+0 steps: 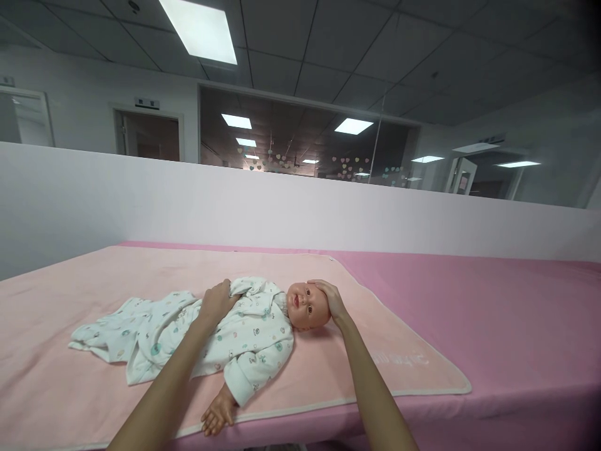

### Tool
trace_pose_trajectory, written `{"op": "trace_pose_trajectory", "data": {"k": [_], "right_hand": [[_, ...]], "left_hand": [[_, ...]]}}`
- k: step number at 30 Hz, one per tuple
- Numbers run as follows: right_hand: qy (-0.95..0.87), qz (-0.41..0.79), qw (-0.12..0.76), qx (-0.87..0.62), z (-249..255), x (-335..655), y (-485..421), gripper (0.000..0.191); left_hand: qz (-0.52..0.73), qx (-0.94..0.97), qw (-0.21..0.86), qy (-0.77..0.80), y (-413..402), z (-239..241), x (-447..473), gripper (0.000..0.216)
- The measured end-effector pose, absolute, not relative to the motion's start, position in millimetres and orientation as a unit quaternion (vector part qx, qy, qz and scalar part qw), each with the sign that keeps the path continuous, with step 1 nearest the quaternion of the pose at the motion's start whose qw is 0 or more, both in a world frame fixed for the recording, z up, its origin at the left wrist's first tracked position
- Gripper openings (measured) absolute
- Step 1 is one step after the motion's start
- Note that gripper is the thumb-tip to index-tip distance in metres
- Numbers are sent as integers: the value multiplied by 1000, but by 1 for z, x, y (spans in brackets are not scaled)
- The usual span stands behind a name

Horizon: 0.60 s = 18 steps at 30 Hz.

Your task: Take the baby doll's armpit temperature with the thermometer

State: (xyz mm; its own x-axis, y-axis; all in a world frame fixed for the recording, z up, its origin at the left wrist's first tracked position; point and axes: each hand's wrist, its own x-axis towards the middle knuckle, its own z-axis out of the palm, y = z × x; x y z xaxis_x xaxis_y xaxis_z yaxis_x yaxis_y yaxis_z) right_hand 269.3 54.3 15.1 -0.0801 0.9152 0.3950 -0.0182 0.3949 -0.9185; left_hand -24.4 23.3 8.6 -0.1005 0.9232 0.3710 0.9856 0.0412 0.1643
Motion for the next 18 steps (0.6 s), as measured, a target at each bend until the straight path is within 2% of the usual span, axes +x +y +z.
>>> {"op": "trace_pose_trajectory", "data": {"k": [18], "right_hand": [[-609, 411, 570, -368, 16, 269, 53, 21]], "left_hand": [[-171, -665, 88, -721, 25, 7, -23, 28]]}}
